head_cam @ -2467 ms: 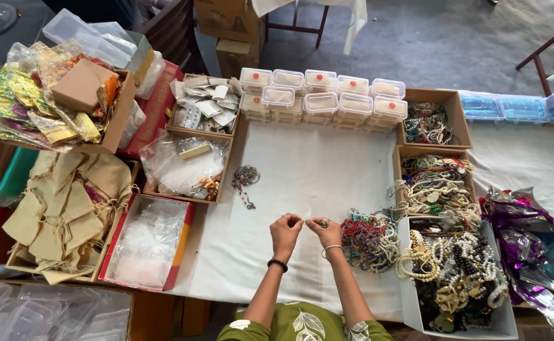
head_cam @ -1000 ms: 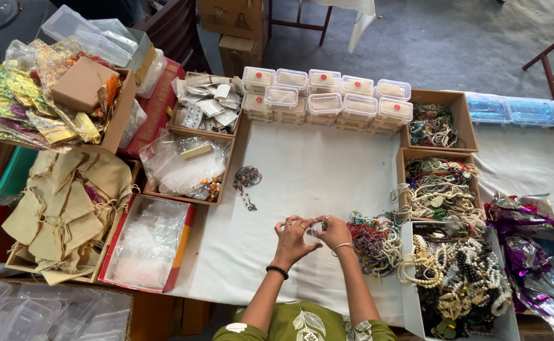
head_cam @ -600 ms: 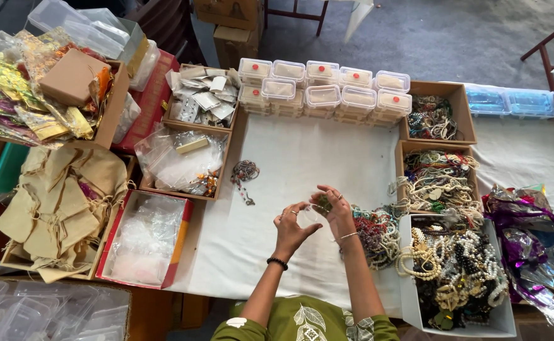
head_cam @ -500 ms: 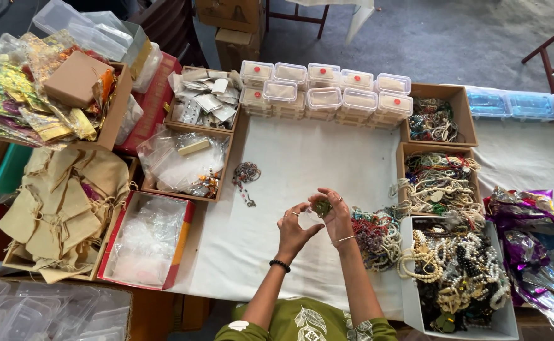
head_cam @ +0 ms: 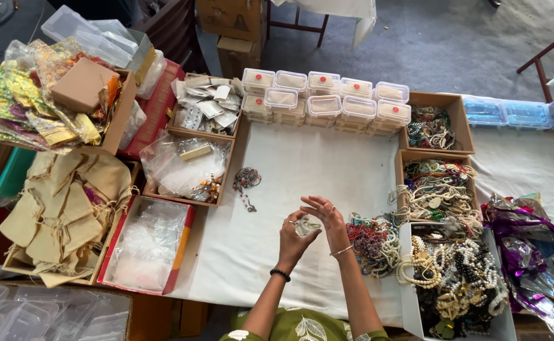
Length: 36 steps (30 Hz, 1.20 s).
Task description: The person sorts through various beaded bracelets and necklaces on a table, selecting items and placing them into small clear plastic containers. They also handle small paper bags and other packaging materials while organizing the jewelry.
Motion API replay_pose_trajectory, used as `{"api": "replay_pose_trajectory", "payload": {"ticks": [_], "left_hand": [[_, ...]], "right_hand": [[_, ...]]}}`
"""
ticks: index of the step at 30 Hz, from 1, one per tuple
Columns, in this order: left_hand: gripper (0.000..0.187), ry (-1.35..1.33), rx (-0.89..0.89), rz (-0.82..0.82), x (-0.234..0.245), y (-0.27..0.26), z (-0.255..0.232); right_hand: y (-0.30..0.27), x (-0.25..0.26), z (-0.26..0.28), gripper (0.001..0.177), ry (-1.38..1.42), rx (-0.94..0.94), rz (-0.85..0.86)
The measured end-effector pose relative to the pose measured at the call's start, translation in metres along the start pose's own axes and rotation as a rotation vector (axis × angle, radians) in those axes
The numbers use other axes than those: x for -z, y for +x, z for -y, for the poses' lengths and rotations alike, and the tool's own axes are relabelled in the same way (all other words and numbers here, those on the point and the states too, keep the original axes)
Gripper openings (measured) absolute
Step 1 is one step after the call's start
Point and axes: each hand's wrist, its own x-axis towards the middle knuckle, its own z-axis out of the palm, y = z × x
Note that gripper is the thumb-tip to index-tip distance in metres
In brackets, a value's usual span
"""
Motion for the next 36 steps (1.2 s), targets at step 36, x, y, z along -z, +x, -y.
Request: {"api": "replay_pose_trajectory", "payload": {"ticks": [36], "left_hand": [[0.042,-0.83,0.415,0.31,0.012,-0.007,0.044]], "right_hand": [[-0.023,0.037,-0.029,0.028,-0.745,-0.024,-0.085]]}}
